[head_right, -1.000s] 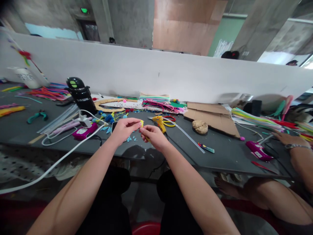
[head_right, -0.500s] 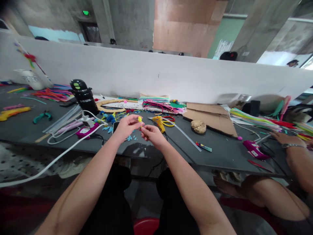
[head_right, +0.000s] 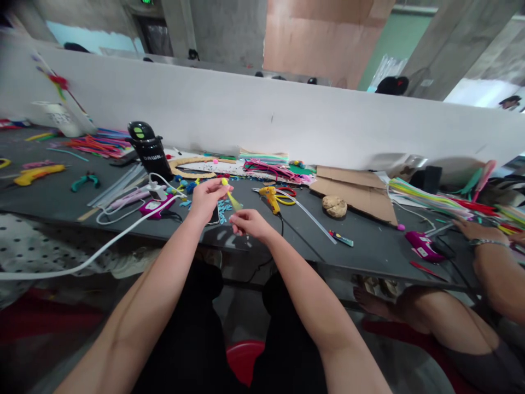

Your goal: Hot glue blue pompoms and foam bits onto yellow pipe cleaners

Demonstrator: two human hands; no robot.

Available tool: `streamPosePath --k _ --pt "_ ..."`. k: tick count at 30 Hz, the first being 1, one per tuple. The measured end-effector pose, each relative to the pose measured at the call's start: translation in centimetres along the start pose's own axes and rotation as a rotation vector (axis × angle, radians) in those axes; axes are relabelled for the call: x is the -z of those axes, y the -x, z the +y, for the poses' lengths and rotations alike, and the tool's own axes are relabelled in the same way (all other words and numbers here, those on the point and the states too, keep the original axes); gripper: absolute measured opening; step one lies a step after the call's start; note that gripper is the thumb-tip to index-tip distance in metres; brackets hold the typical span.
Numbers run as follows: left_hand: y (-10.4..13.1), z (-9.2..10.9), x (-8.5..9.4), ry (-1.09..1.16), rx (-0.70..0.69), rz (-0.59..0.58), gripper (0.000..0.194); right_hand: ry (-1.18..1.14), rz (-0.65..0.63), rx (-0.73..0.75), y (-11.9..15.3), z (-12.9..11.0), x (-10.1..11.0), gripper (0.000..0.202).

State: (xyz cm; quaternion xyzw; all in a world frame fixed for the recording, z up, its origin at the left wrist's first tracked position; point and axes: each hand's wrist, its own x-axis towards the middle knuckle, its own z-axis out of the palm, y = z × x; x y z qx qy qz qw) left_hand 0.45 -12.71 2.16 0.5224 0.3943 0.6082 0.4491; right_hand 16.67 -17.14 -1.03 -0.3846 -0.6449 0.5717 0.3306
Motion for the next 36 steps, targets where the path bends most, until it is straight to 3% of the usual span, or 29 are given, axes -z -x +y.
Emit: streamPosePath --k 3,6,9,15,20,25,30,34,36 --pt "-0.4 0.2 1.3 -0.001 0.002 0.02 0.048 0.146 -0.045 -0.05 0.2 0.2 0.4 0.045" --pt "-0.5 0.1 2.4 -0.029 0.031 -0.036 0.049 0.287 0.067 -0.04 0.1 0.5 1.7 0.047" --pt "-0.5 -0.5 3.1 -0.093 0.047 -0.094 0.044 0.413 0.193 -0.014 -0.2 0.8 2.9 0.034" --pt "-0.5 -2.1 4.0 -0.319 -0.011 -0.137 0.027 0.654 0.252 -0.149 -0.1 0.6 3.3 0.039" --pt "0.0 -2.3 3.8 -0.459 -0.094 -0.162 0.02 0.861 0.567 -0.322 0.8 0.0 5.3 0.031" --pt "0.5 -1.9 3.4 -0.543 -0.155 -0.179 0.021 0.936 0.775 -0.387 0.6 0.6 7.4 0.053" --pt "1.7 -1.2 2.9 -0.602 -0.2 -0.265 0.028 0.879 0.793 -0.356 -1.4 1.8 8.0 0.048" --pt "1.8 -0.6 2.6 -0.649 -0.211 -0.379 0.032 0.739 0.703 -0.25 -2.5 2.3 9.5 0.028" --pt "1.0 -0.7 2.9 -0.676 -0.214 -0.411 0.029 0.63 0.633 -0.184 -2.7 2.5 10.4 0.029"
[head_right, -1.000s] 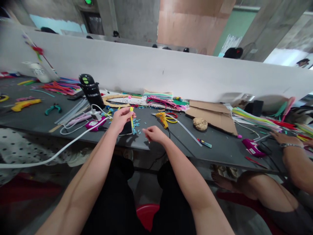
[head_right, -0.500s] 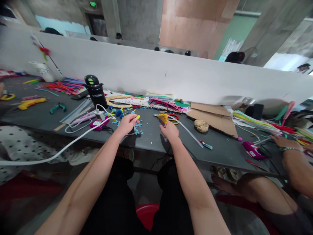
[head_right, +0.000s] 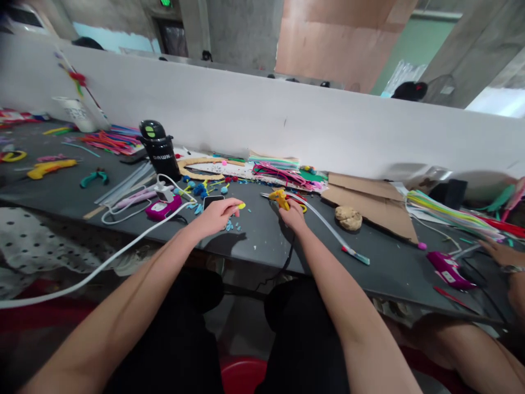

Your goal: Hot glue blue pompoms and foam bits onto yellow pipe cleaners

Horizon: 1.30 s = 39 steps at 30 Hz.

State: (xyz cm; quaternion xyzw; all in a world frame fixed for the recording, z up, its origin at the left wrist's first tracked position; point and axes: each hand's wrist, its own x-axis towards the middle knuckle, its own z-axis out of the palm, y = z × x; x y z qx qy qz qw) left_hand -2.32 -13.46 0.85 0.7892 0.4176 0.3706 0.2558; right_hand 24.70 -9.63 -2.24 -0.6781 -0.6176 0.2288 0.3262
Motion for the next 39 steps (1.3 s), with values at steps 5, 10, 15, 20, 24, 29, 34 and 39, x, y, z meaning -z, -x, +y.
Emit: streamPosePath --k 5,10,15,20,24,29,34,39 --pt "-2.2 -3.5 1.0 -0.06 0.029 -0.033 0.021 -0.322 -0.194 0.071 -0.7 1.3 -0.2 0.036" --pt "-5.3 -6.7 0.4 -0.085 0.031 -0.091 0.02 -0.503 -0.314 0.024 -1.8 1.0 -2.3 0.027" --pt "-9.0 -8.3 0.0 -0.31 -0.193 -0.166 0.02 -0.606 -0.3 -0.031 -3.0 0.5 -3.8 0.028" --pt "-9.5 -9.3 -0.1 -0.371 -0.264 -0.227 0.025 -0.531 -0.347 -0.079 -2.4 1.6 -3.9 0.028" --pt "-8.6 -10.1 -0.1 -0.391 -0.252 -0.23 0.027 -0.473 -0.294 -0.068 -1.8 1.8 -3.4 0.024" --pt "-7.6 -10.2 -0.4 -0.391 -0.216 -0.211 0.025 -0.341 -0.324 -0.041 -1.0 1.6 -2.9 0.023" --pt "-7.2 -9.3 -0.7 -0.388 -0.178 -0.202 0.023 -0.289 -0.305 -0.002 -0.8 2.0 -3.0 0.023" --pt "-7.2 -8.8 -0.7 -0.386 -0.16 -0.204 0.02 -0.261 -0.275 0.037 -0.8 2.0 -3.1 0.023"
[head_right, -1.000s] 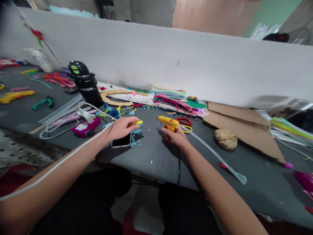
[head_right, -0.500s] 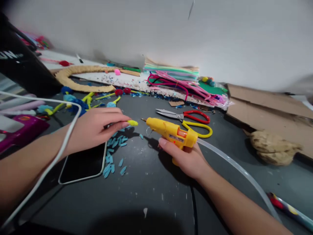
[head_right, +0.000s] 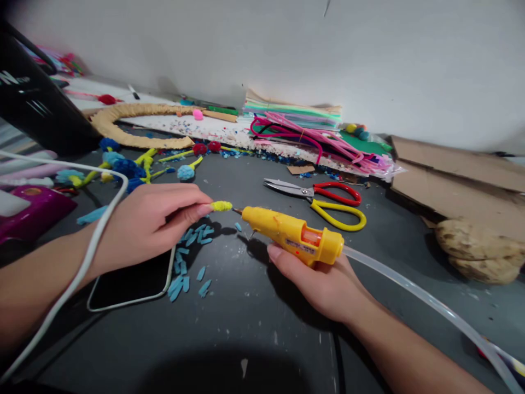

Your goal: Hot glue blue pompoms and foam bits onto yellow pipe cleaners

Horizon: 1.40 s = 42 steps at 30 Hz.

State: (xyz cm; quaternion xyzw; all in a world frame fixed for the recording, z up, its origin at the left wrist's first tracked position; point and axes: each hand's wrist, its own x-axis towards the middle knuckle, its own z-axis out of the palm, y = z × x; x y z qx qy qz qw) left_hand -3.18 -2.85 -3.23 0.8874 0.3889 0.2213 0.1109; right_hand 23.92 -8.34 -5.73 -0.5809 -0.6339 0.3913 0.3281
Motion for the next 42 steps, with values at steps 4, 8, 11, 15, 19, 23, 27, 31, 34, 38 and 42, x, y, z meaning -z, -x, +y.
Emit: streamPosePath --k 4,8,11,15,19,23,27,31,34,38,42 --pt "0.0 0.3 -0.1 0.002 -0.02 0.008 0.019 0.026 -0.007 0.024 0.0 -0.4 -0.1 0.02" --pt "0.1 0.4 -0.2 0.0 -0.026 0.008 0.018 0.04 0.028 0.019 0.1 -0.6 -0.2 0.018" --pt "0.2 0.4 -0.2 -0.001 -0.025 0.009 0.018 0.064 0.054 0.009 0.1 -0.6 -0.2 0.015" --pt "0.3 0.4 -0.2 0.003 -0.025 0.004 0.019 0.112 0.068 0.004 0.0 -0.7 -0.1 0.014" --pt "0.3 0.5 -0.2 0.002 -0.02 -0.009 0.019 0.125 0.038 0.008 0.0 -0.8 -0.1 0.014" --pt "0.2 0.5 -0.1 -0.006 -0.019 -0.006 0.02 0.121 0.041 0.008 0.0 -1.0 -0.1 0.015" --pt "0.3 0.5 -0.1 -0.006 -0.022 -0.011 0.021 0.123 0.026 -0.003 0.0 -1.3 -0.1 0.017" --pt "0.2 0.5 -0.1 0.002 -0.025 -0.017 0.022 0.125 0.007 -0.014 0.1 -1.3 -0.2 0.018" --pt "0.2 0.6 -0.1 0.008 -0.02 -0.019 0.021 0.124 -0.004 -0.022 0.1 -1.2 -0.2 0.02" --pt "0.2 0.6 0.0 0.016 -0.018 -0.028 0.021 0.105 -0.013 -0.04 0.2 -1.1 -0.2 0.022" --pt "0.2 0.5 0.0 0.016 -0.024 -0.027 0.022 0.103 -0.021 -0.044 0.1 -1.0 -0.1 0.022"
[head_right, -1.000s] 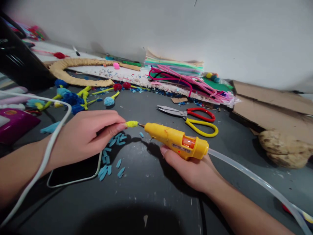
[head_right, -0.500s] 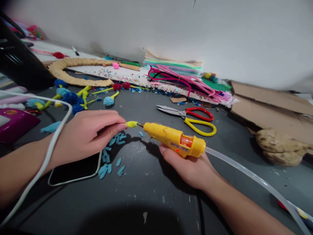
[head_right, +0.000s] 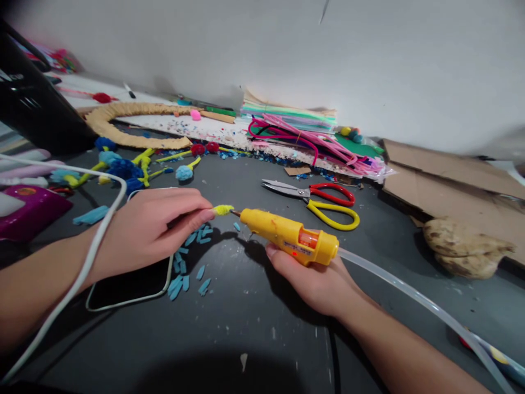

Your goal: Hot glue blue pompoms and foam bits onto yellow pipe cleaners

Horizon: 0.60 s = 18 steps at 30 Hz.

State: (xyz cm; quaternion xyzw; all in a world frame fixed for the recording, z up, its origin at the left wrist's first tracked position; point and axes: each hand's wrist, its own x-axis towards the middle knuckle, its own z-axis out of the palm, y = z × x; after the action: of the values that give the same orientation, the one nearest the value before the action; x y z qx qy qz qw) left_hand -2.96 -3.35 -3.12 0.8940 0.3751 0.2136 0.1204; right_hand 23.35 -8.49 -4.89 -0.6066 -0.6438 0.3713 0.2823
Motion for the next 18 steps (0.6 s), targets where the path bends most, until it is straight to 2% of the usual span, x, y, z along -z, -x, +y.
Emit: streamPosePath --k 6,14,18 --pt "-0.01 -0.04 0.0 0.001 -0.018 0.008 0.024 0.011 0.0 0.003 0.07 -0.03 -0.08 0.023" --pt "0.01 -0.04 0.0 0.004 -0.023 0.019 0.024 -0.038 -0.027 0.077 -0.02 -0.44 -0.06 0.017" --pt "0.01 -0.05 0.01 0.011 -0.025 0.017 0.023 -0.019 -0.034 0.058 -0.06 -0.46 0.02 0.017"
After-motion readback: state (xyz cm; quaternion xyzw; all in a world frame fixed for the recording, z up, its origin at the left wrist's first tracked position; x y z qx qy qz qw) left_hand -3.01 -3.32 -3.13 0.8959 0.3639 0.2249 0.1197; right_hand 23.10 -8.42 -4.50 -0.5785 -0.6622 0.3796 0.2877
